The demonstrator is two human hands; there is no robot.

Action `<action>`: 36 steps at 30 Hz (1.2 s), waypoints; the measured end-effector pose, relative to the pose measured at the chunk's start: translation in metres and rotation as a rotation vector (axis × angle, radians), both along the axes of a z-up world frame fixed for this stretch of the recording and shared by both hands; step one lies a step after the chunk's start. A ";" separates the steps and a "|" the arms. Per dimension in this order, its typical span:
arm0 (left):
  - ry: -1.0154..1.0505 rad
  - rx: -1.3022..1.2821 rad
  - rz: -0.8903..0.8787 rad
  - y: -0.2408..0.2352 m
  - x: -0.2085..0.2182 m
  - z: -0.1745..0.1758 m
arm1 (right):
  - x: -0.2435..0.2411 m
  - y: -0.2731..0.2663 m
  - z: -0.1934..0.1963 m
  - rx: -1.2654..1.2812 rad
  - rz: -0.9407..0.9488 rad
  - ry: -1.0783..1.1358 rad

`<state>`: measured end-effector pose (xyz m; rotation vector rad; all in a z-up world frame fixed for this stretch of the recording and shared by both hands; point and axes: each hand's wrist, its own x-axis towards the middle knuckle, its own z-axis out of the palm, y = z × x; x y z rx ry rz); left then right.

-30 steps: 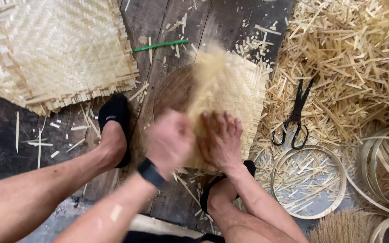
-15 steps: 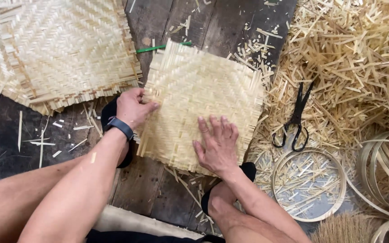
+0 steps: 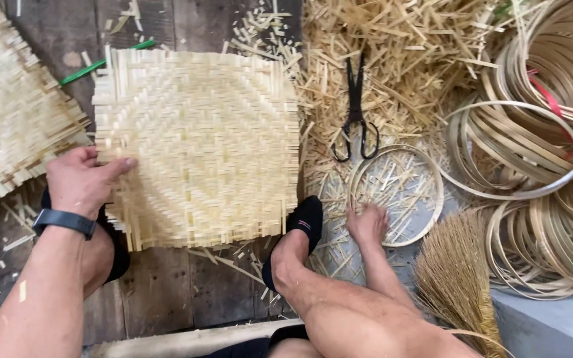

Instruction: The person sits on the floor of a bamboo workshop and assembles round woven bamboo trays. They place a square woven bamboo mat on a round wooden mold, fit a bent bamboo rim hoop around the mat, press the assembly with a wooden block, and trim the excess mat edges with scissors.

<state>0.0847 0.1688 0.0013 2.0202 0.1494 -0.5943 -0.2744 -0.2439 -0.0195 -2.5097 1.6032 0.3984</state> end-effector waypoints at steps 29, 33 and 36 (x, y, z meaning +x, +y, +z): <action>-0.750 -0.749 -0.680 -0.154 -0.119 0.182 | 0.102 0.011 0.350 0.947 0.253 -1.390; -0.354 -1.036 -0.189 -0.150 -0.129 0.182 | 0.199 0.057 0.390 0.314 0.503 -0.883; 0.074 -1.265 0.105 -0.081 -0.053 0.202 | 0.212 -0.001 0.346 0.022 0.736 -0.781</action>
